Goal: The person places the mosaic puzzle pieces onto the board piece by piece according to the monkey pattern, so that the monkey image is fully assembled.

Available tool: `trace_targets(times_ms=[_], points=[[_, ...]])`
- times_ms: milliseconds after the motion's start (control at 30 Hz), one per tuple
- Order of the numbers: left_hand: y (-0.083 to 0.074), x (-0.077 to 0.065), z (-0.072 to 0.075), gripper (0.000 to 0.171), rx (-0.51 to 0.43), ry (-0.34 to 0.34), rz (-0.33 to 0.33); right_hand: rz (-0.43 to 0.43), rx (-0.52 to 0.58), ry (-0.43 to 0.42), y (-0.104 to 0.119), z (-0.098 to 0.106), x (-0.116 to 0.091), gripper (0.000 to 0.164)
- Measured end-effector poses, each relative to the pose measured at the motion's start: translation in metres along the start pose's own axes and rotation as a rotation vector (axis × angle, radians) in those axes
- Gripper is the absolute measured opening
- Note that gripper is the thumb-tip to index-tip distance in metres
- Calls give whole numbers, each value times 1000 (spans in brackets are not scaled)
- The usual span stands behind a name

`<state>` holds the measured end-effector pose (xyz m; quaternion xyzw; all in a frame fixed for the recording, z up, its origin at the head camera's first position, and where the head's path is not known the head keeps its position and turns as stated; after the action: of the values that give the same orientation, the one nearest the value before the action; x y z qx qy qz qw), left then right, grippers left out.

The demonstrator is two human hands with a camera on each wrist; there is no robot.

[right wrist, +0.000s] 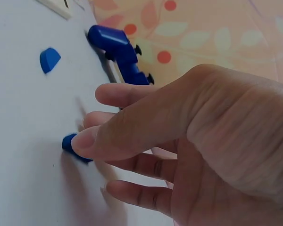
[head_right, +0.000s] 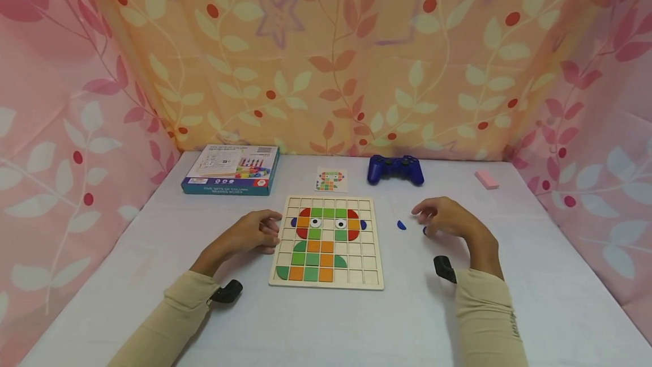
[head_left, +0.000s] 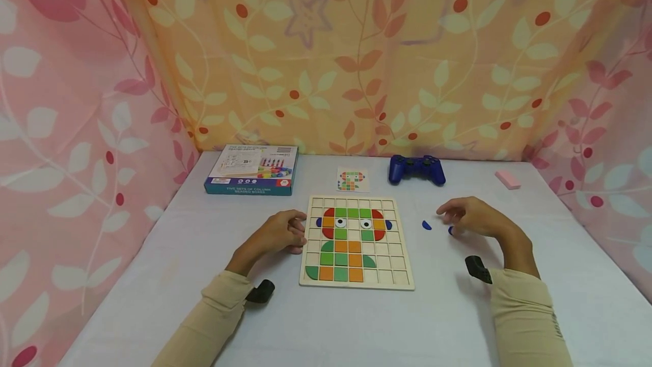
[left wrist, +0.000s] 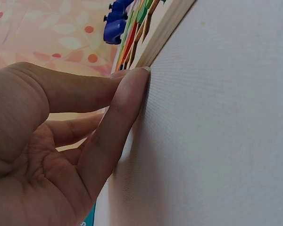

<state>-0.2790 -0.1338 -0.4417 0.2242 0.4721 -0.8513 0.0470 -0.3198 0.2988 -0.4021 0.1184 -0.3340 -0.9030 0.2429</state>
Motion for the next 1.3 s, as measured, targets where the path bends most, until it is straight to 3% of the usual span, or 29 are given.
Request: trace_targets(times_ms=[200, 433, 700, 1067, 1300], points=[[-1, -2, 0, 59, 2, 5, -5, -63, 30, 7, -14, -2, -4, 45], [-1, -2, 0, 59, 4, 1, -5, -74, -43, -19, -17, 1, -6, 41], [-1, -1, 0, 60, 6, -1, 2, -150, -10, 39, -24, 0, -11, 39], [0, -1, 0, 60, 1, -1, 1, -143, 29, 64, -21, -4, -12, 29], [0, 0, 0, 60, 6, -3, 2, -168, 39, 60, -23, -5, -13, 33]])
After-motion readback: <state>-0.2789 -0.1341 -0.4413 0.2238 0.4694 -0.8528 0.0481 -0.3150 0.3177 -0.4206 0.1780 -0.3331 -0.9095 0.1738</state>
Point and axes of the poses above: each hand's wrist, its own x-axis towards the middle knuckle, its own z-axis out of the back of the hand, y = z × x, the point moved 7 cm from there along x, towards the middle knuckle, and after that the axes turned 12 degrees about z, right-handed, at the moved point
